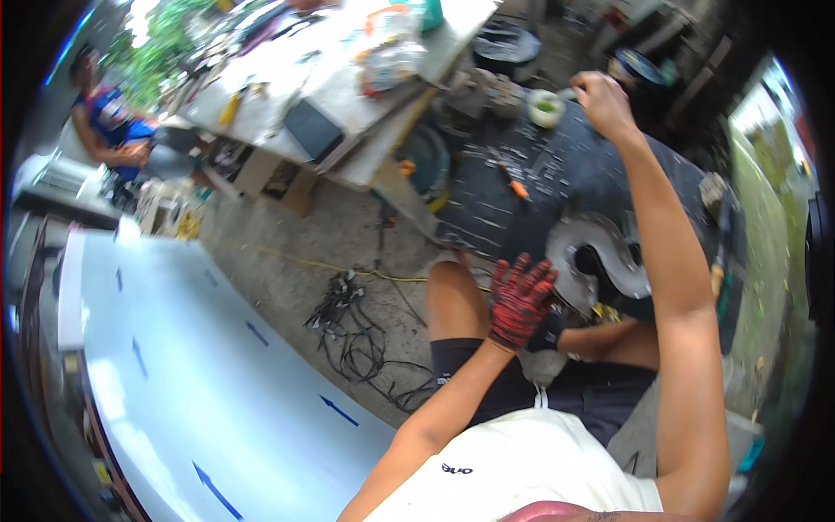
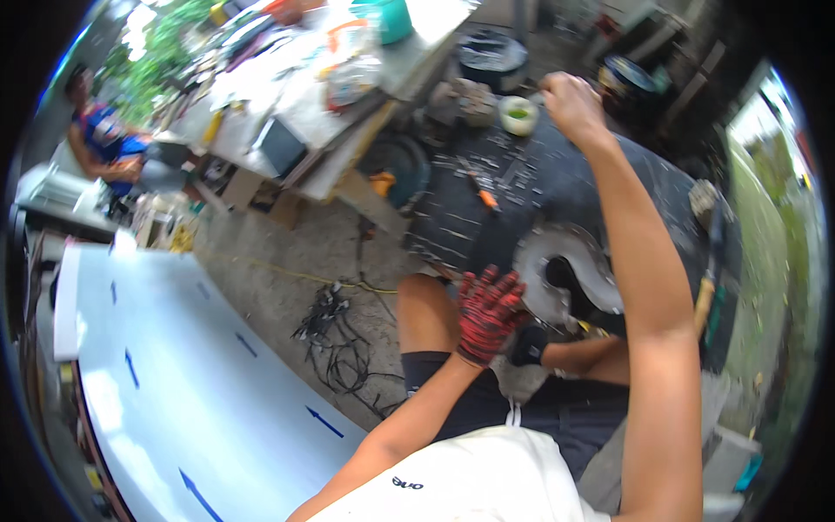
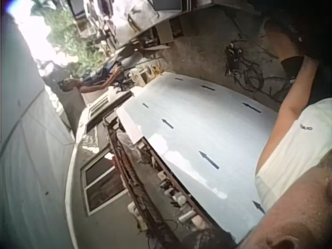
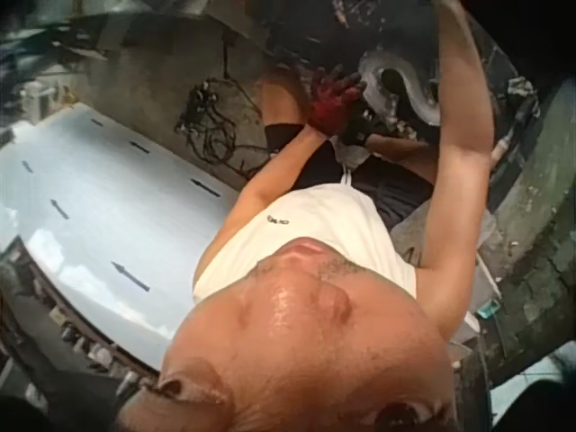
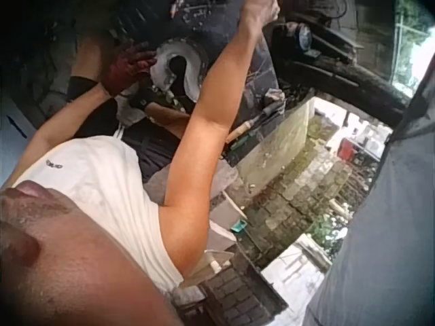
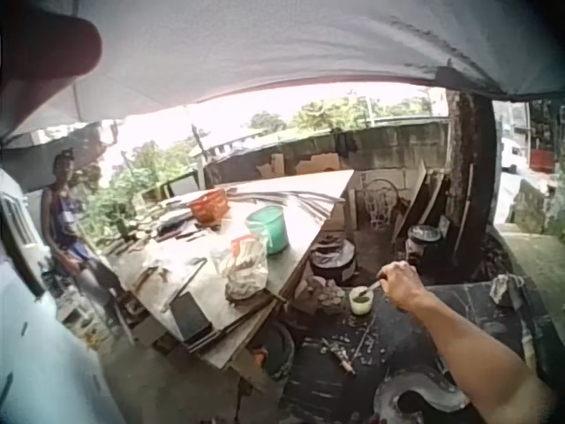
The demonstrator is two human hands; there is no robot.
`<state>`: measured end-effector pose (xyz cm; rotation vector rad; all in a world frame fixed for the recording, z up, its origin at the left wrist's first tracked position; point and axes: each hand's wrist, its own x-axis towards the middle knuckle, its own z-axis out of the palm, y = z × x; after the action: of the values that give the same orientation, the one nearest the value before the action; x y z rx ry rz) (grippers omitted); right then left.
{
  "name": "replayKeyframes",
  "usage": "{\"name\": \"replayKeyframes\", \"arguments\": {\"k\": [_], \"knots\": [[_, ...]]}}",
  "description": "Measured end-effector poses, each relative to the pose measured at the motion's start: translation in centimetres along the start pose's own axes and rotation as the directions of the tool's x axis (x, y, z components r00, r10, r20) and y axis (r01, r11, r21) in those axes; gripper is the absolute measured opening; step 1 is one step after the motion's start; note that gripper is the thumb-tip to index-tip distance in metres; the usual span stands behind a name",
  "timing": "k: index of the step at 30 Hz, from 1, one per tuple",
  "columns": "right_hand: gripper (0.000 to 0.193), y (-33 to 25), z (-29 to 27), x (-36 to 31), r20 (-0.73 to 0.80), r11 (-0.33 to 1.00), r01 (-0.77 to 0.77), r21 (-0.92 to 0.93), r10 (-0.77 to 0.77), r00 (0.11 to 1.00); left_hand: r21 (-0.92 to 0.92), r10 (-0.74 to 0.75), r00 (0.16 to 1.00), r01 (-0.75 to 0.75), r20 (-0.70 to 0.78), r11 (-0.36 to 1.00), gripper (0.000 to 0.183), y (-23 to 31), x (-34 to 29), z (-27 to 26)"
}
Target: Manually assembling and preparing a large metal dimensional sign letter S, applying strips, adhesive backing, and testing alignment.
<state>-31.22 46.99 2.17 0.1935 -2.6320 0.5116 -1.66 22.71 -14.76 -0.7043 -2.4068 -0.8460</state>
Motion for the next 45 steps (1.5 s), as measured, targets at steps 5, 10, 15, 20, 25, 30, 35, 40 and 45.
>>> {"name": "replayKeyframes", "arguments": {"k": [5,10,15,20,25,30,35,40,45], "knots": [[0.023,1.9,4.2,0.4,0.091,0.998,-0.03,-0.054,0.034,0.995,0.013,-0.012,0.999,0.012,-0.042,1.0,0.061,-0.2,0.0,0.3],[0.026,4.0,5.9,0.7,0.208,0.987,-0.107,0.124,0.08,0.975,-0.036,-0.024,0.997,0.021,-0.077,0.999,0.054,0.1,0.0,0.3],[0.034,5.6,5.4,-0.7,0.183,0.965,-0.065,0.255,0.018,0.983,-0.052,-0.022,0.997,0.018,-0.075,0.998,0.056,-0.1,-0.2,0.5],[0.042,6.5,2.2,-2.8,0.066,0.943,-0.071,0.326,0.053,0.996,-0.033,0.0,0.996,-0.003,-0.084,0.999,0.067,-0.5,-0.5,1.2],[0.041,5.0,-3.5,-7.6,0.019,0.938,-0.024,0.346,0.018,1.0,-0.029,-0.001,0.994,-0.002,-0.109,1.0,0.06,-0.6,-0.6,1.9],[0.038,1.3,-8.1,-14.7,0.028,0.913,-0.056,0.405,0.049,0.998,-0.035,-0.008,0.995,0.004,-0.1,0.999,0.061,-0.7,-0.7,1.9],[0.036,-1.8,-10.0,-20.6,0.124,0.849,-0.155,0.505,0.106,0.987,-0.02,0.012,0.996,-0.013,-0.092,1.0,0.063,-0.7,-0.6,1.7],[0.033,-5.0,-10.2,-25.4,0.192,0.782,-0.193,0.592,0.096,0.977,-0.023,0.021,0.994,-0.024,-0.111,0.999,0.065,-0.7,-0.6,1.5],[0.031,-8.0,-9.8,-28.0,0.224,0.748,-0.205,0.631,0.077,0.971,-0.025,0.014,0.996,-0.016,-0.093,1.0,0.065,-0.6,-0.6,1.3]]}}
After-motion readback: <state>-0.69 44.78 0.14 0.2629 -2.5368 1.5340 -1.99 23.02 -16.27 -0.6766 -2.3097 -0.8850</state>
